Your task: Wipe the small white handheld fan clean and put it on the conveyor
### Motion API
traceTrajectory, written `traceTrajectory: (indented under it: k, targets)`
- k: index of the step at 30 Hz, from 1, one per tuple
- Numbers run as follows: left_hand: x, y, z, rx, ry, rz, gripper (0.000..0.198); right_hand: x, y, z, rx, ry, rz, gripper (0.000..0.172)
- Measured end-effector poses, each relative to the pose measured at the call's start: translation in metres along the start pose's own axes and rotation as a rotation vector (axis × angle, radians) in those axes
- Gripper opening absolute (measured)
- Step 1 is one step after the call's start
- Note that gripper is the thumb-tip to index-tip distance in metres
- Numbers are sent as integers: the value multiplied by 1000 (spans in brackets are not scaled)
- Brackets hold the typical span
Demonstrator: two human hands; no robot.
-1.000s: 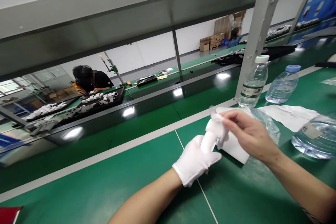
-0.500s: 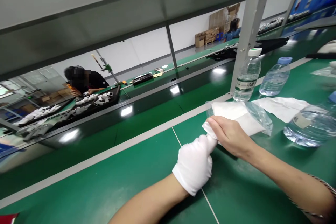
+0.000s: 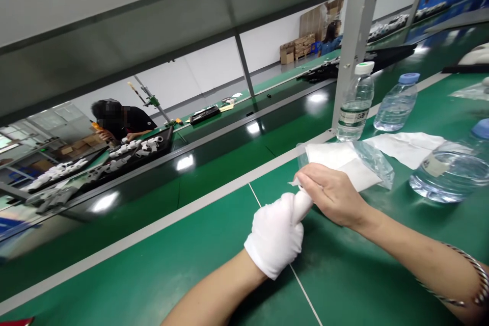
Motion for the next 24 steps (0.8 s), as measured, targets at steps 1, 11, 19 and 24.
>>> traceTrajectory:
  k: [1,11,19,24]
  targets:
    - [-1,0,1,11,-14,-9,29,5,-1,1,-27,-16,63,37]
    - [-2,-1,-6,360,-194,301,16,34,9,20,-295,-439,557,47]
    - [-12,-11,-6,184,680,48,3,47,11,24,-216,-444,635,50]
    - [0,-13,-13,1,884,-69,20,84,-9,-18,22,-95,537,48]
Point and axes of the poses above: each hand's wrist, its own y-axis away from the middle knuckle, its own z-axis out of the palm, x = y × z, the point moved 8 cm from there along -y, towards the middle knuckle, and after that the axes turned 9 degrees about y, right-handed, at the moved point
